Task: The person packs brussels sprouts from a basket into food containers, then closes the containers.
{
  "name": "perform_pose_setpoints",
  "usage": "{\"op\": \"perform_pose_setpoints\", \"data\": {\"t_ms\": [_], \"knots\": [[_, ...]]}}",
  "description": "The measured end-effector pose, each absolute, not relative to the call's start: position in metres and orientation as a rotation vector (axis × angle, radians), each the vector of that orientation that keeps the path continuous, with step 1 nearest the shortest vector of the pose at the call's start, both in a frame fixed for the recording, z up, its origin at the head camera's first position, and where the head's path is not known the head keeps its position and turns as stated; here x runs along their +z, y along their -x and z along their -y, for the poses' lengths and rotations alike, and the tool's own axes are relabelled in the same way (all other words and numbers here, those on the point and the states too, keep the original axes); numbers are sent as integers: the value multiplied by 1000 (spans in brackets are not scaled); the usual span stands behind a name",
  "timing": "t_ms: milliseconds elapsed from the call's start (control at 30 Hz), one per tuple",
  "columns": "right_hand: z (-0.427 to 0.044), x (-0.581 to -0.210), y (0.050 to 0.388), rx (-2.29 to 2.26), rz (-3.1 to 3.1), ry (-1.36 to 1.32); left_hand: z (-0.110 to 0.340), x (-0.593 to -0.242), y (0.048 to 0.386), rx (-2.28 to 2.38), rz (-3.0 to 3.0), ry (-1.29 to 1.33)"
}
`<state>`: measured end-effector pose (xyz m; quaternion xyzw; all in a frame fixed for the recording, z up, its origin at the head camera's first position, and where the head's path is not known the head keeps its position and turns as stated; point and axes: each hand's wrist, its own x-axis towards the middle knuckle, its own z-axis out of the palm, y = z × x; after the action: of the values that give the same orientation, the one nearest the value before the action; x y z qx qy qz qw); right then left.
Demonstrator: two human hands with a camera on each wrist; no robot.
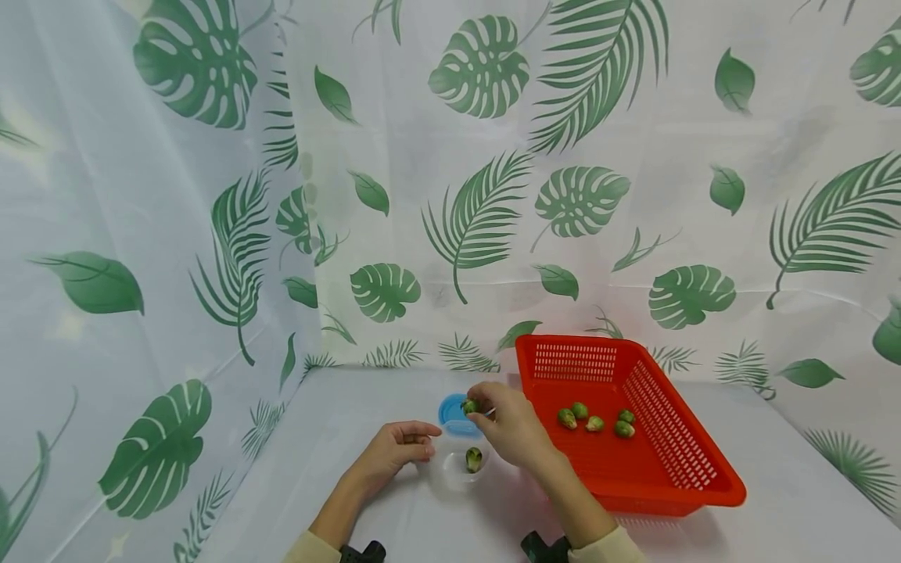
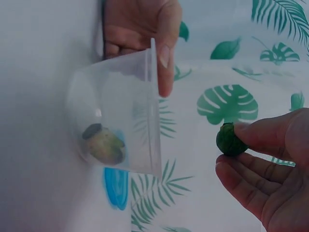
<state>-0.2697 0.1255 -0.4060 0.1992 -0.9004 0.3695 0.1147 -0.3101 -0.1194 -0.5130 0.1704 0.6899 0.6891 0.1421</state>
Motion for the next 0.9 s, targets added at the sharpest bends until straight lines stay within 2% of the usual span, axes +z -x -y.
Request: {"op": "perform_pose_setpoints", "data": {"t_ms": [900], "knots": [[-104,-429,268,824,2691,-570,120,-512,311,2005,-1925,-521]]}}
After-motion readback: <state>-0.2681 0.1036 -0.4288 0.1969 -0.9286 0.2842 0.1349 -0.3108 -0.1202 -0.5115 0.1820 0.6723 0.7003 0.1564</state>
